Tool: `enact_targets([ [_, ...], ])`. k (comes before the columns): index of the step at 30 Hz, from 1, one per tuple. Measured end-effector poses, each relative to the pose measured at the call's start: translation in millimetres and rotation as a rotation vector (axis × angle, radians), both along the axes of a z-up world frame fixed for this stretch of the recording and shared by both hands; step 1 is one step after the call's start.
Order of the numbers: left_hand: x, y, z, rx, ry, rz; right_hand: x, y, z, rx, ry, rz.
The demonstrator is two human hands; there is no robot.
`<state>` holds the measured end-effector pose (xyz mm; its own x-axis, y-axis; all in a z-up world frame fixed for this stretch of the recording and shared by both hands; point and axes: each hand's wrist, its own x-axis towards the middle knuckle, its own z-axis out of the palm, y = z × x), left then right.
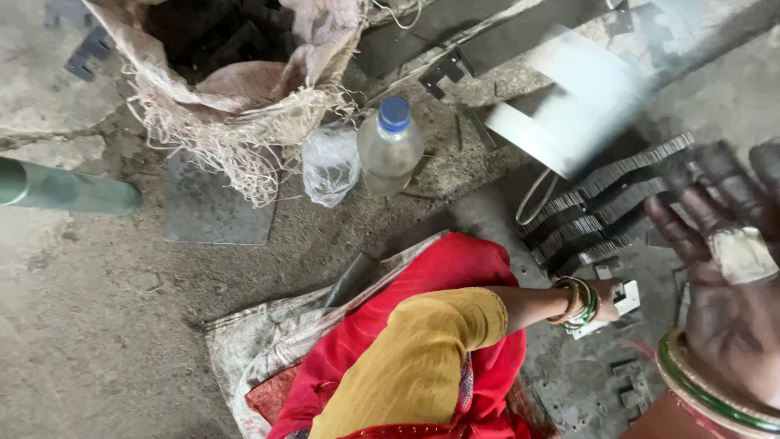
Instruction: The person sits on the floor and sorts small metal brackets from a large pile into neat stacks. They pick up individual pieces, align them, and place them into organized piles while occasionally moving other items aside.
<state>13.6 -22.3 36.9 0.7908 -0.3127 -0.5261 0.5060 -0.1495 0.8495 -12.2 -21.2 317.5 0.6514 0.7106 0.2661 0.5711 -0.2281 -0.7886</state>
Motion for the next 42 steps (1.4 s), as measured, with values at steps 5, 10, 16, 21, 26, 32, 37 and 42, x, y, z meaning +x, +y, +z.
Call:
enact_targets([
  [5,1.4,-4.3,-16.5,0.162,-0.149,-0.001,-6.2,-9.7,-23.9,-0.273,-0.14,-0.544],
  [10,-30.9,-5.4,-46.3,0.09,-0.186,0.085,1.6,-154.5,-120.9,-0.656,0.06,-0.785],
  [16,-36.4,-6.1,-74.3,-0.118,-0.334,0.148,-67.1,-324.4,-192.0,-0.922,0.195,-0.853],
  [21,-7.3,19.6,-75.5,-0.287,-0.394,0.154,-62.0,-307.3,-251.8,-1.02,-0.056,-0.574],
  [26,-12.5,17.6,-62.0,-0.482,-0.109,0.154,-61.5,-296.9,-253.1,-1.024,0.007,-0.682],
  [32,-17.2,24.3,-29.5,-0.014,-0.234,0.101,-26.2,-298.0,-218.3,-1.085,0.186,-0.709],
  [37,-14.1,18.2,-31.1,-0.516,0.005,0.232,4.1,-259.3,-207.2,-0.338,0.421,-0.771],
  [42,0.4,18.5,-46.5,-0.468,-0.097,0.331,38.3,-202.3,-239.3,-0.479,0.108,-0.807],
])
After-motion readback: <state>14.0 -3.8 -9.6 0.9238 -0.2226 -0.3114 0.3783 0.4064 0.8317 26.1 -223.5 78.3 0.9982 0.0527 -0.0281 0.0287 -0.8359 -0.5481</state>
